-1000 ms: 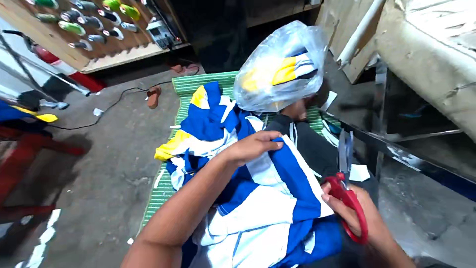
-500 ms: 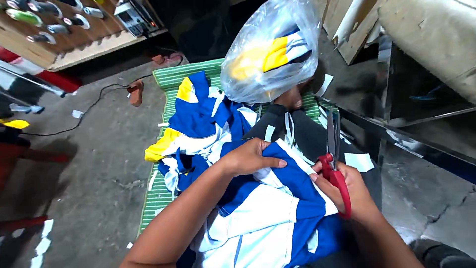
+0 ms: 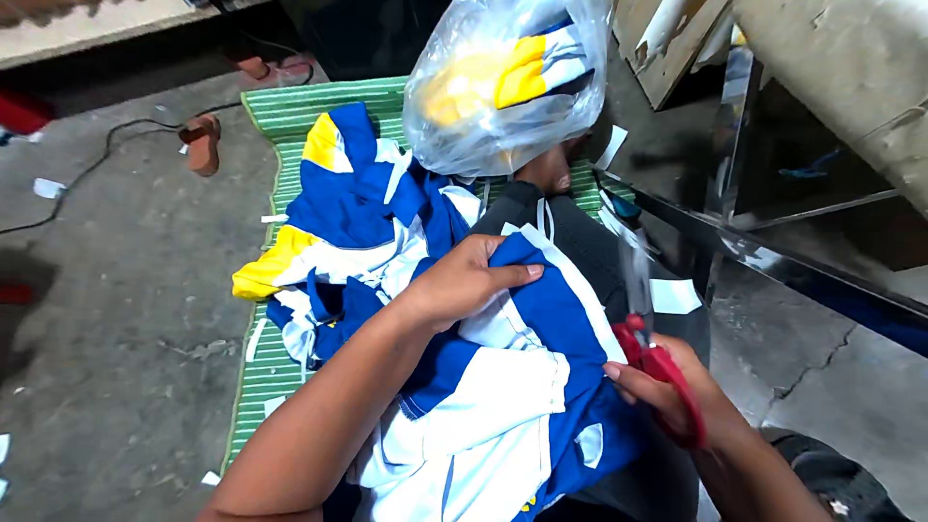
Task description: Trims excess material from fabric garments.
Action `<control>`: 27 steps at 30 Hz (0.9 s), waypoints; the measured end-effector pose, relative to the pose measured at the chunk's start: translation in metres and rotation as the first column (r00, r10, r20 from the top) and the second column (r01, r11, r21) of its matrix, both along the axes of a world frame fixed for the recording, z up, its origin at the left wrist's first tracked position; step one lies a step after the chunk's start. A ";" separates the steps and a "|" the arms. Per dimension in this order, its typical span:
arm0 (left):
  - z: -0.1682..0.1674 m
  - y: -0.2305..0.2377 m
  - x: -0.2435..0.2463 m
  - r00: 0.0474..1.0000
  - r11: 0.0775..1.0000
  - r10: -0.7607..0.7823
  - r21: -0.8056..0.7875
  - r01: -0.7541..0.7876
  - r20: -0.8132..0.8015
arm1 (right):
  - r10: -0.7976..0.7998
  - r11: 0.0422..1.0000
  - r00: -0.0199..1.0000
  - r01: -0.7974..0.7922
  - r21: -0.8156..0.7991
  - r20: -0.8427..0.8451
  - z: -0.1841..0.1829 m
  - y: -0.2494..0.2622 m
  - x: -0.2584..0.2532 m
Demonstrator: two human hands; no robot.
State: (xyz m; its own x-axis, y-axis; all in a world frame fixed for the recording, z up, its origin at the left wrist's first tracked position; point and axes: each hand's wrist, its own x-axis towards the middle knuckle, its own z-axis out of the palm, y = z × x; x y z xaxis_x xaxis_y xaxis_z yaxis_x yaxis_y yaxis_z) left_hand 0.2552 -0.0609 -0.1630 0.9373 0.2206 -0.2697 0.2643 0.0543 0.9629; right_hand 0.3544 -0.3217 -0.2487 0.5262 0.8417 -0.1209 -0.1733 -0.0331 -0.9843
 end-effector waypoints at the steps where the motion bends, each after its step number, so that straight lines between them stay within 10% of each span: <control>1: 0.002 0.003 -0.001 1.000 0.996 0.019 -0.085 -0.020 -0.006 | 0.052 0.994 0.996 -0.044 0.097 -0.074 -0.002 0.001 0.003; 12: 0.007 0.012 -0.009 0.987 0.984 -0.157 0.091 0.154 0.028 | 0.005 0.997 0.998 -0.010 0.072 0.066 -0.007 0.007 0.010; 19: 0.009 0.016 -0.008 0.995 0.978 -0.044 0.206 0.024 0.092 | 0.051 0.993 0.956 -0.017 -0.120 0.287 -0.001 -0.041 0.017; 27: 0.006 0.006 -0.004 0.989 0.977 0.117 0.166 -0.131 0.089 | 0.223 0.921 0.969 -0.172 -0.349 0.111 0.016 -0.097 -0.009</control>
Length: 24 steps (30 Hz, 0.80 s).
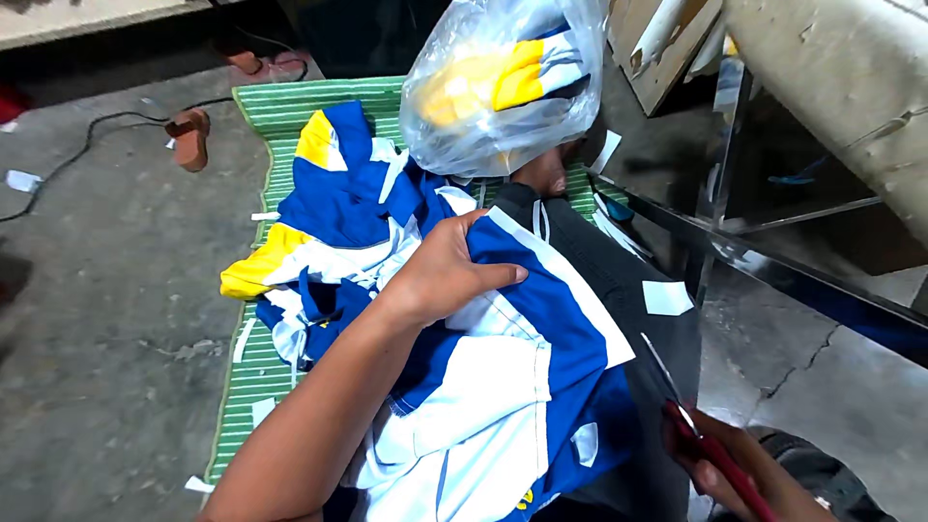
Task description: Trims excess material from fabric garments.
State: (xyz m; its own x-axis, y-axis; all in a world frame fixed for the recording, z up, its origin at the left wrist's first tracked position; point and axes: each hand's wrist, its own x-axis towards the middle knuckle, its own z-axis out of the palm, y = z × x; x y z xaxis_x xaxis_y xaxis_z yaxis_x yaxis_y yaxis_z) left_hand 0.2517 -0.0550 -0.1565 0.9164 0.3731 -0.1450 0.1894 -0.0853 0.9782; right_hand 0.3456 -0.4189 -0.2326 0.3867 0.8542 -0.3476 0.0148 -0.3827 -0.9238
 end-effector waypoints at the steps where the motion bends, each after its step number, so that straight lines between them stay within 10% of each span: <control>1: 0.000 -0.001 0.000 1.000 1.000 0.015 -0.002 -0.015 -0.003 | 0.002 1.000 1.000 -0.002 -0.007 0.003 0.002 0.000 -0.006; 24: -0.007 -0.008 0.000 0.992 0.983 0.126 0.138 -0.121 -0.025 | -0.033 0.997 0.999 0.036 0.068 -0.035 0.007 0.033 -0.037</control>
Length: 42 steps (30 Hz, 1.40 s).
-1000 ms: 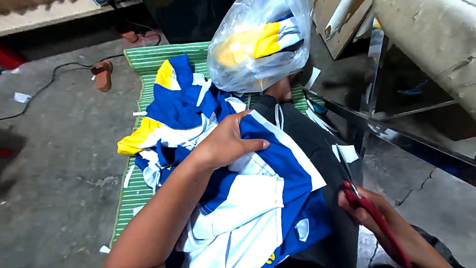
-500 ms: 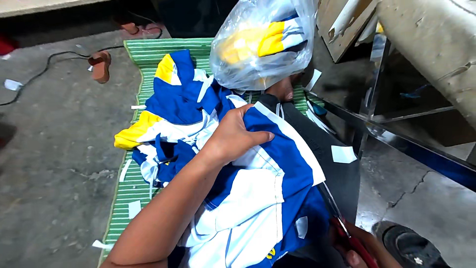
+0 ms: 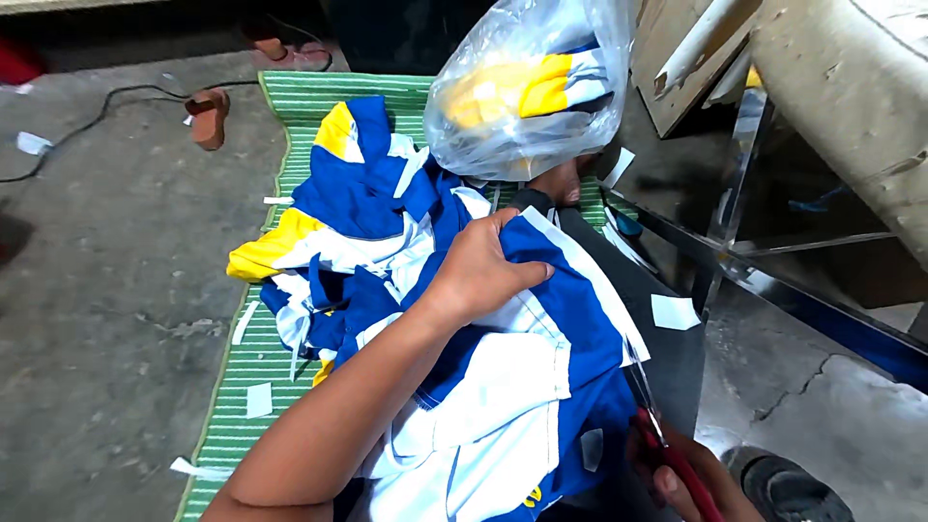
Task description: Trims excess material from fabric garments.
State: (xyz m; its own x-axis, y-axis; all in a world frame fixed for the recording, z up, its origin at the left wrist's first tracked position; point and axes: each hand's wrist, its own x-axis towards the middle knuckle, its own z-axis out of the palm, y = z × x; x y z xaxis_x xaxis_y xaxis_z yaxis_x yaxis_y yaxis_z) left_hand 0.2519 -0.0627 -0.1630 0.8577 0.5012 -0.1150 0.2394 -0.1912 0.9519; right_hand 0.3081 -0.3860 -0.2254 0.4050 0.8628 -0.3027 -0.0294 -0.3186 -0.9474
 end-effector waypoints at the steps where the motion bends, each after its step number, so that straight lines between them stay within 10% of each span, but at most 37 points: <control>1: 0.000 0.000 -0.001 1.000 1.000 -0.003 -0.027 0.003 0.010 | -0.006 1.000 1.000 0.006 0.004 -0.002 -0.001 0.001 0.001; 13: 0.007 0.008 -0.005 0.996 0.948 -0.072 -0.305 0.086 0.059 | -0.043 0.999 0.999 0.042 0.030 0.012 -0.005 0.000 0.009; 42: 0.007 0.031 0.008 0.914 0.870 -0.392 -0.282 0.405 0.103 | 0.043 0.996 0.999 -0.045 0.074 0.027 -0.014 0.010 0.046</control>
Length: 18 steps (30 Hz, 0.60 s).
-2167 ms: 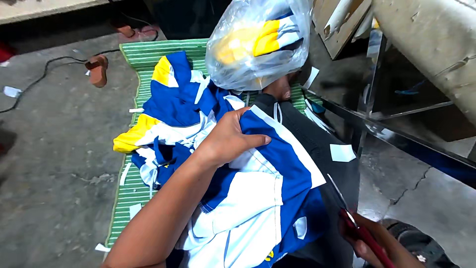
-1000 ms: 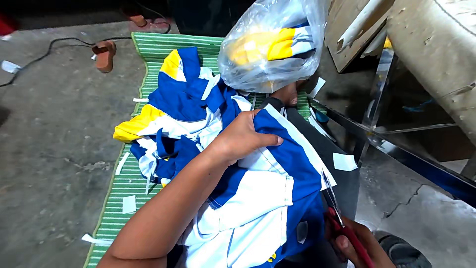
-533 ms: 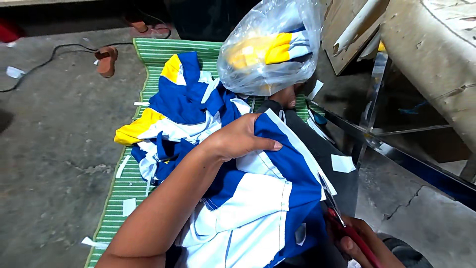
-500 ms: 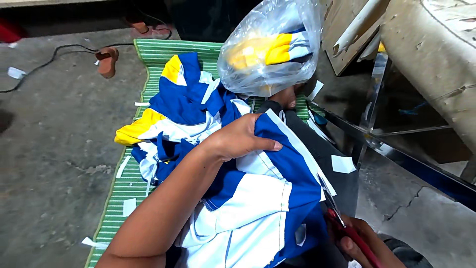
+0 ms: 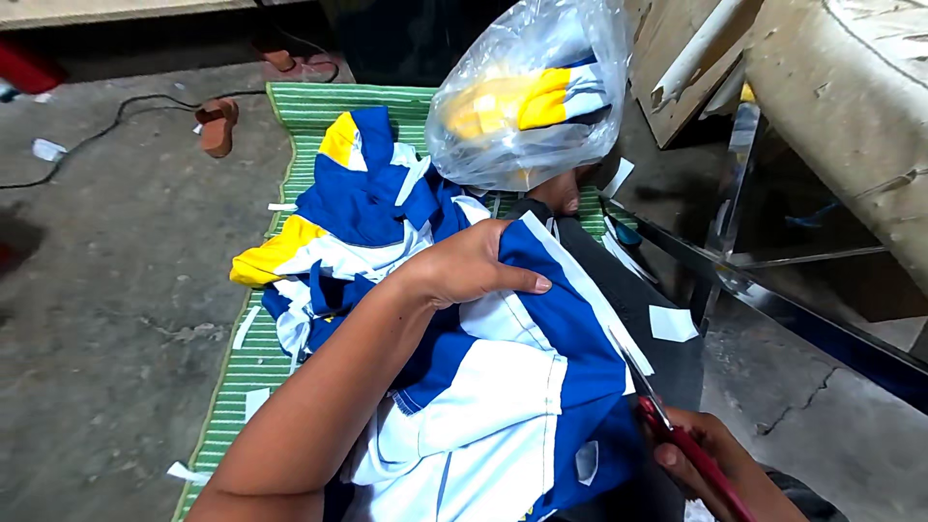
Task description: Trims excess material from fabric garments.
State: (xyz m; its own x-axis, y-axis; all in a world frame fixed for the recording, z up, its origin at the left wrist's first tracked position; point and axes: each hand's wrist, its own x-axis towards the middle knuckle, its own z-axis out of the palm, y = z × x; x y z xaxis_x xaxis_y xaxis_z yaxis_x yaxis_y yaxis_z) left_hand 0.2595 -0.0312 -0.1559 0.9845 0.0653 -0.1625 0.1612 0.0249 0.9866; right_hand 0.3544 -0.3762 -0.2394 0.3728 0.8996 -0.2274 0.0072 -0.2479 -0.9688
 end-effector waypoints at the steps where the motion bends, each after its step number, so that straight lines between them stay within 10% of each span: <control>1: 0.001 0.000 0.000 1.000 1.000 0.006 0.004 -0.006 -0.004 | -0.018 1.000 1.000 0.018 -0.008 0.006 0.000 0.001 0.000; 18: 0.002 -0.004 0.007 0.996 0.998 -0.058 -0.015 0.057 -0.063 | 0.061 0.995 0.982 -0.075 0.069 0.178 -0.006 0.015 0.017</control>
